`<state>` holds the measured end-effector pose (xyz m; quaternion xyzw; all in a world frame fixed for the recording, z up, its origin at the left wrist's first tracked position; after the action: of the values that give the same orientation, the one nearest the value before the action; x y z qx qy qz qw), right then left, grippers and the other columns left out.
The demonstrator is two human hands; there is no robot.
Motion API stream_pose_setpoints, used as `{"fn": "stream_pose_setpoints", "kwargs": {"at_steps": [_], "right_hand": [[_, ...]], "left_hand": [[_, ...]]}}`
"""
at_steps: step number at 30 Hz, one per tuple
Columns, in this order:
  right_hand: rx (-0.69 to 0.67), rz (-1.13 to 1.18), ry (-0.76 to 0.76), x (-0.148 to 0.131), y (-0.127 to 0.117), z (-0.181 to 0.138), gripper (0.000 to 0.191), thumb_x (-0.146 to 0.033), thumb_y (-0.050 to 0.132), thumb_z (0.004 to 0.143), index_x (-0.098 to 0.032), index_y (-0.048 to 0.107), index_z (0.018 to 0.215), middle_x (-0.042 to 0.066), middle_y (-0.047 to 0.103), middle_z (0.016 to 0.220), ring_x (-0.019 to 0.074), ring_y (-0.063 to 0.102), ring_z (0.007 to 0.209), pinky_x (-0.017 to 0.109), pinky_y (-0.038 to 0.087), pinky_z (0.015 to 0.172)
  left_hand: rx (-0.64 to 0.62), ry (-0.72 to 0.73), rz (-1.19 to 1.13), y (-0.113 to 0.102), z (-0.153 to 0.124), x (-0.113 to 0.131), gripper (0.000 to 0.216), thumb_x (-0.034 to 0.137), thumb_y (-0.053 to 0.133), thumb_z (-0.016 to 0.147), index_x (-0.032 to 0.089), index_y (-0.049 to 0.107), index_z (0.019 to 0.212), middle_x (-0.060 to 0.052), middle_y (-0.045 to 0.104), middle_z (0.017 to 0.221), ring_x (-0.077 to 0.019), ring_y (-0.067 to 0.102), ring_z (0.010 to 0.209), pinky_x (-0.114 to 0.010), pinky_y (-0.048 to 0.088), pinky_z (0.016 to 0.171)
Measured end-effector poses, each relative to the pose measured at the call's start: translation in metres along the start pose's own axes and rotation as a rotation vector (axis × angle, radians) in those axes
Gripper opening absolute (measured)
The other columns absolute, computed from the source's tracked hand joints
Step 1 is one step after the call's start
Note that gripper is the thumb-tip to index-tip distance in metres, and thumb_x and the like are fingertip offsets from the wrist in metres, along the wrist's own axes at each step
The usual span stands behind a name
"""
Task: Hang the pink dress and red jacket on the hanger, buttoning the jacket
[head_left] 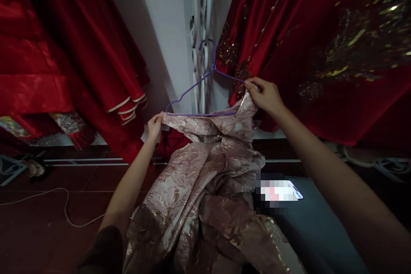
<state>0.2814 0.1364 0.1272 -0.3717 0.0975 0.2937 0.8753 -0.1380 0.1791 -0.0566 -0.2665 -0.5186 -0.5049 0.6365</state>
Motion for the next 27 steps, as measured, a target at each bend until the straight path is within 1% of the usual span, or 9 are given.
{"fn": "stream_pose_setpoints", "kwargs": {"at_steps": [2, 5, 10, 13, 19, 24, 27], "right_hand": [[0.003, -0.028, -0.008, 0.0, -0.003, 0.002, 0.026, -0.041, 0.044, 0.087, -0.025, 0.064, 0.091, 0.002, 0.068, 0.085, 0.0234, 0.061, 0.088, 0.036, 0.041, 0.084], [-0.002, -0.052, -0.019, 0.0, -0.007, 0.006, 0.026, -0.042, 0.046, 0.086, -0.026, 0.065, 0.09, 0.002, 0.069, 0.088, 0.024, 0.061, 0.089, 0.039, 0.04, 0.086], [-0.058, 0.028, 0.005, 0.005, -0.006, 0.01, 0.029, -0.047, 0.049, 0.084, -0.025, 0.067, 0.09, 0.001, 0.069, 0.085, 0.0224, 0.063, 0.082, 0.033, 0.045, 0.074], [-0.059, 0.005, -0.032, 0.004, -0.008, 0.012, 0.03, -0.047, 0.049, 0.084, -0.025, 0.068, 0.09, 0.001, 0.07, 0.085, 0.0215, 0.063, 0.08, 0.033, 0.045, 0.074], [-0.089, 0.01, -0.062, 0.005, -0.008, 0.015, 0.039, -0.053, 0.047, 0.083, -0.022, 0.07, 0.092, 0.003, 0.071, 0.088, 0.0235, 0.064, 0.082, 0.032, 0.045, 0.073], [-0.084, -0.011, -0.084, 0.003, -0.01, 0.015, 0.038, -0.05, 0.047, 0.084, -0.022, 0.069, 0.094, 0.004, 0.071, 0.09, 0.0241, 0.064, 0.083, 0.034, 0.045, 0.076], [-0.082, -0.017, -0.097, 0.0, -0.01, 0.015, 0.038, -0.052, 0.045, 0.085, -0.023, 0.069, 0.094, 0.004, 0.071, 0.089, 0.0245, 0.064, 0.082, 0.035, 0.044, 0.076]], "left_hand": [[-0.013, -0.005, -0.064, 0.001, -0.002, -0.005, 0.037, 0.047, 0.067, 0.068, 0.014, 0.066, 0.085, -0.004, 0.066, 0.08, -0.012, 0.057, 0.071, -0.023, 0.044, 0.066], [-0.013, -0.03, -0.07, -0.001, -0.005, -0.009, 0.042, 0.05, 0.066, 0.068, 0.015, 0.066, 0.09, -0.005, 0.067, 0.086, -0.0132, 0.059, 0.076, -0.023, 0.046, 0.067], [-0.013, -0.089, -0.088, -0.006, -0.009, -0.014, 0.042, 0.049, 0.069, 0.065, 0.014, 0.067, 0.088, -0.005, 0.067, 0.083, -0.0123, 0.059, 0.072, -0.024, 0.047, 0.066], [-0.026, -0.108, -0.135, -0.005, -0.012, -0.016, 0.043, 0.047, 0.072, 0.063, 0.014, 0.067, 0.09, -0.006, 0.067, 0.086, -0.0118, 0.058, 0.071, -0.024, 0.047, 0.065], [-0.017, -0.067, -0.179, -0.006, -0.011, -0.012, 0.042, 0.045, 0.073, 0.062, 0.014, 0.068, 0.091, -0.005, 0.067, 0.09, -0.0118, 0.06, 0.075, -0.023, 0.047, 0.069], [-0.028, -0.021, -0.148, -0.007, -0.007, -0.004, 0.041, 0.044, 0.072, 0.065, 0.015, 0.069, 0.092, -0.006, 0.068, 0.09, -0.0118, 0.06, 0.075, -0.021, 0.046, 0.067], [-0.046, -0.004, -0.12, -0.008, -0.006, -0.002, 0.04, 0.044, 0.071, 0.066, 0.015, 0.069, 0.094, -0.005, 0.068, 0.09, -0.0114, 0.059, 0.074, -0.02, 0.046, 0.066]]}}
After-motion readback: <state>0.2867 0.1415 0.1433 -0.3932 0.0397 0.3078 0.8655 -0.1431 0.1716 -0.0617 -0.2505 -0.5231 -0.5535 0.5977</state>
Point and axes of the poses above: each hand's wrist, its own z-axis towards the middle knuckle, its own y-axis out of the palm, x = y × z, the point moved 10 cm from there along z, towards the middle knuckle
